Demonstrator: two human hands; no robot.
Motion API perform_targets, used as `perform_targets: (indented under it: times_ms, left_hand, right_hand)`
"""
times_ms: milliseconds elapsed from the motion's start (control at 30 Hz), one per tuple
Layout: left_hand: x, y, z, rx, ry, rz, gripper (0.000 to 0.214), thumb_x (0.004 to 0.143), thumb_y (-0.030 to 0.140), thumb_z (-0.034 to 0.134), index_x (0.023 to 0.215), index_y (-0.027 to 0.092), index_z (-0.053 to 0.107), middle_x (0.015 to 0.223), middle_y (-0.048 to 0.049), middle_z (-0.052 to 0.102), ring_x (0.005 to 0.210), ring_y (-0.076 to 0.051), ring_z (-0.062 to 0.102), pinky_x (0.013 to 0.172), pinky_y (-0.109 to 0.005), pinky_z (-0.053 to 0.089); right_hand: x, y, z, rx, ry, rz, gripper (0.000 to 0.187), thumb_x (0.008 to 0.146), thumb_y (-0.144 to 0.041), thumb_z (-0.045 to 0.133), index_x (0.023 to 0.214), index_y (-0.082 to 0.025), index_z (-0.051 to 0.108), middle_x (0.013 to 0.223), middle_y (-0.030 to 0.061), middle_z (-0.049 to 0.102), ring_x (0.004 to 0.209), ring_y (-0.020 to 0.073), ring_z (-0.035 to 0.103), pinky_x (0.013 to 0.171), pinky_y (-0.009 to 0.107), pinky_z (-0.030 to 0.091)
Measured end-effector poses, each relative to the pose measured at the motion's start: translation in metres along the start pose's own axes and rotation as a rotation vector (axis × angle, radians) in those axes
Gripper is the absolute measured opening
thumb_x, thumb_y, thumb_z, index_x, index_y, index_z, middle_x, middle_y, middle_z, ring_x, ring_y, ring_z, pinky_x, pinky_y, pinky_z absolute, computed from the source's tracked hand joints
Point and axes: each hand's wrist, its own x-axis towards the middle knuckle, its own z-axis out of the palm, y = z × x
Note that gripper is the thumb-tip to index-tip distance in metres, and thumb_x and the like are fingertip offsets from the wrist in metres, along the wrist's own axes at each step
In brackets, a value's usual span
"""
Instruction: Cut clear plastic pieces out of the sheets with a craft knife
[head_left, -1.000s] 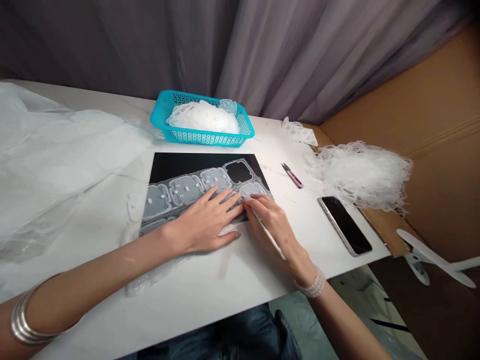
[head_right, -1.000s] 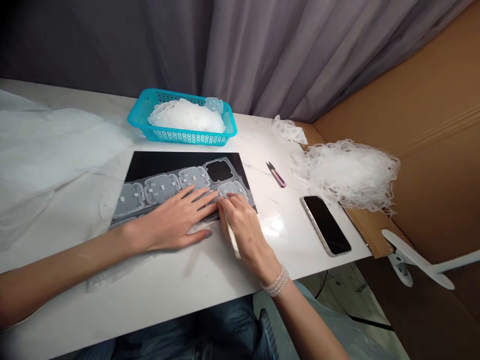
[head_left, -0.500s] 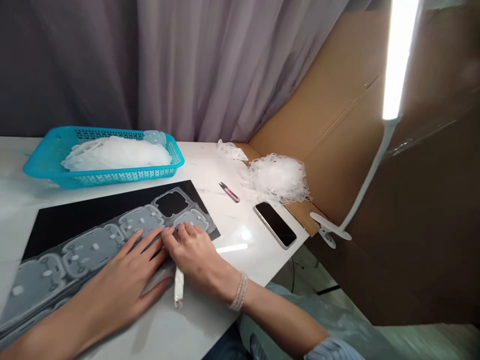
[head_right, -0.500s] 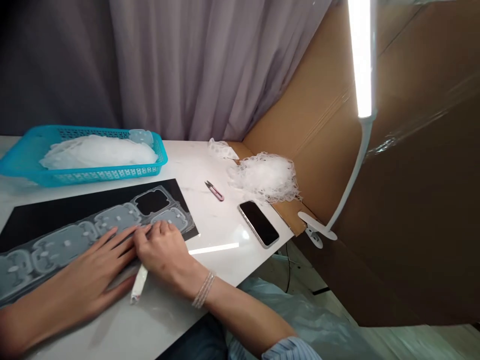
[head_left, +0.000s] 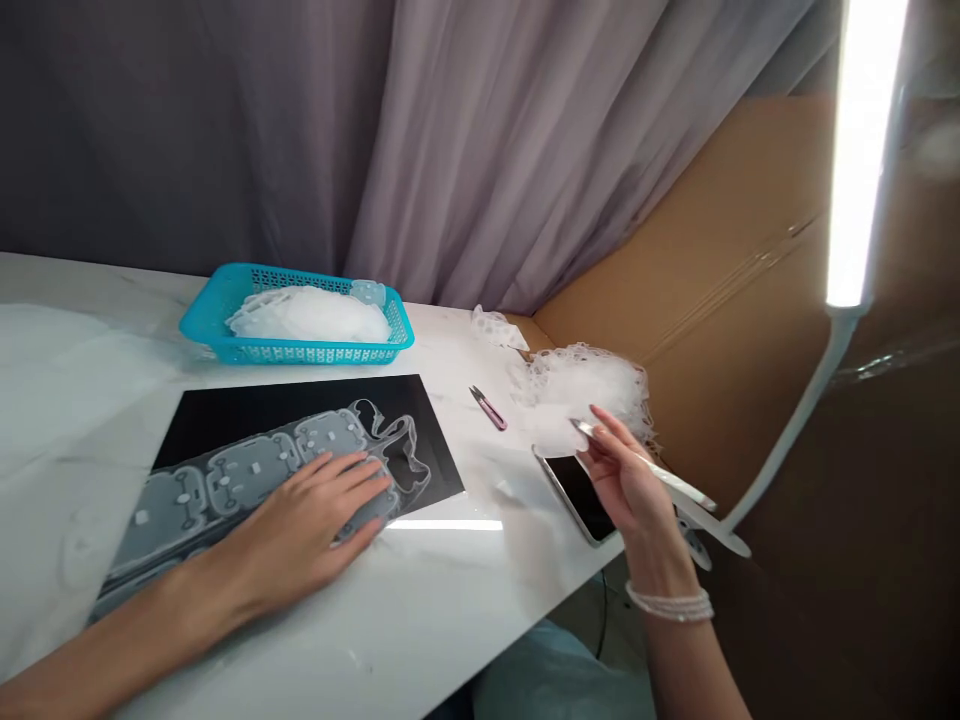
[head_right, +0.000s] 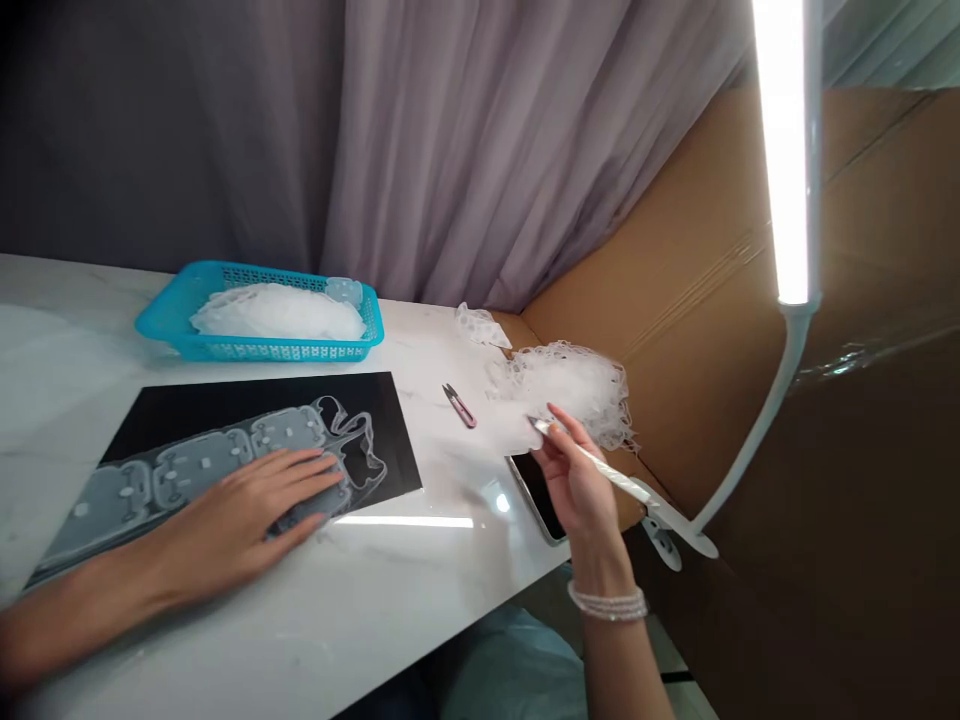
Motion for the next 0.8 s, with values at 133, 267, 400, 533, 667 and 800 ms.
perform_targets:
  times_ms: [133, 267, 400, 533, 667, 800]
  left_hand:
    - [0.007, 0.030, -0.021, -0.592, 0.040, -0.332, 0.048, 0.092, 0.057, 0.051, 0.125, 0.024, 0.068, 0.132, -0.0096, 0.067, 0.126, -0.033, 0.059, 0.105, -0.053, 0.048]
    - [0.003, 0.049, -0.034, -1.383, -0.005, -0.512, 0.059, 0.092, 0.056, 0.050, 0.134, 0.016, 0.059, 0.139, -0.0159, 0.061, 0.128, -0.031, 0.059, 0.109, -0.045, 0.048]
    - [-0.003, 0.050, -0.038, -1.756, 0.048, -0.525, 0.067, 0.098, 0.055, 0.032, 0.152, 0.015, 0.035, 0.155, -0.0155, 0.044, 0.139, -0.028, 0.049, 0.115, -0.044, 0.042]
    - [-0.004, 0.049, -0.041, -1.902, 0.059, -0.493, 0.076, 0.096, 0.063, 0.024, 0.155, 0.015, 0.028, 0.158, -0.0149, 0.038, 0.142, -0.030, 0.043, 0.117, -0.048, 0.038]
    - [-0.007, 0.044, -0.040, -1.917, 0.063, -0.469, 0.079, 0.095, 0.066, 0.019, 0.155, 0.015, 0.029, 0.155, -0.0166, 0.043, 0.139, -0.030, 0.048, 0.116, -0.050, 0.037]
    - [-0.011, 0.034, -0.037, -1.790, 0.068, -0.447, 0.085, 0.093, 0.067, 0.010, 0.157, 0.011, 0.023, 0.155, -0.0189, 0.042, 0.138, -0.031, 0.049, 0.114, -0.051, 0.039]
  right_hand:
    - [-0.030, -0.001, 0.066, 0.246, -0.182, 0.247, 0.040, 0.072, -0.021, 0.080, 0.111, -0.020, 0.072, 0.088, 0.0034, 0.078, 0.089, 0.0189, 0.075, 0.082, 0.030, 0.062]
    - [-0.045, -0.007, 0.111, 0.267, -0.332, 0.285, 0.033, 0.077, -0.025, 0.077, 0.110, -0.023, 0.073, 0.091, 0.0046, 0.079, 0.093, 0.0214, 0.075, 0.091, 0.037, 0.059]
    - [-0.058, -0.002, 0.137, 0.122, -0.409, 0.104, 0.031, 0.083, -0.033, 0.075, 0.113, -0.025, 0.072, 0.107, 0.0059, 0.078, 0.104, 0.0232, 0.072, 0.099, 0.041, 0.055]
    - [-0.076, 0.001, 0.159, 0.049, -0.632, 0.190, 0.047, 0.093, -0.059, 0.054, 0.121, -0.024, 0.070, 0.109, 0.0086, 0.077, 0.103, 0.0245, 0.073, 0.100, 0.043, 0.054]
    - [-0.076, -0.004, 0.167, 0.083, -0.667, 0.234, 0.084, 0.091, -0.079, 0.021, 0.121, -0.017, 0.069, 0.077, 0.0107, 0.077, 0.084, 0.0271, 0.077, 0.085, 0.045, 0.059]
    - [-0.057, 0.002, 0.164, 0.035, -0.402, 0.078, 0.079, 0.091, -0.079, 0.023, 0.098, -0.017, 0.070, 0.045, 0.0029, 0.063, 0.051, 0.0224, 0.070, 0.065, 0.036, 0.058]
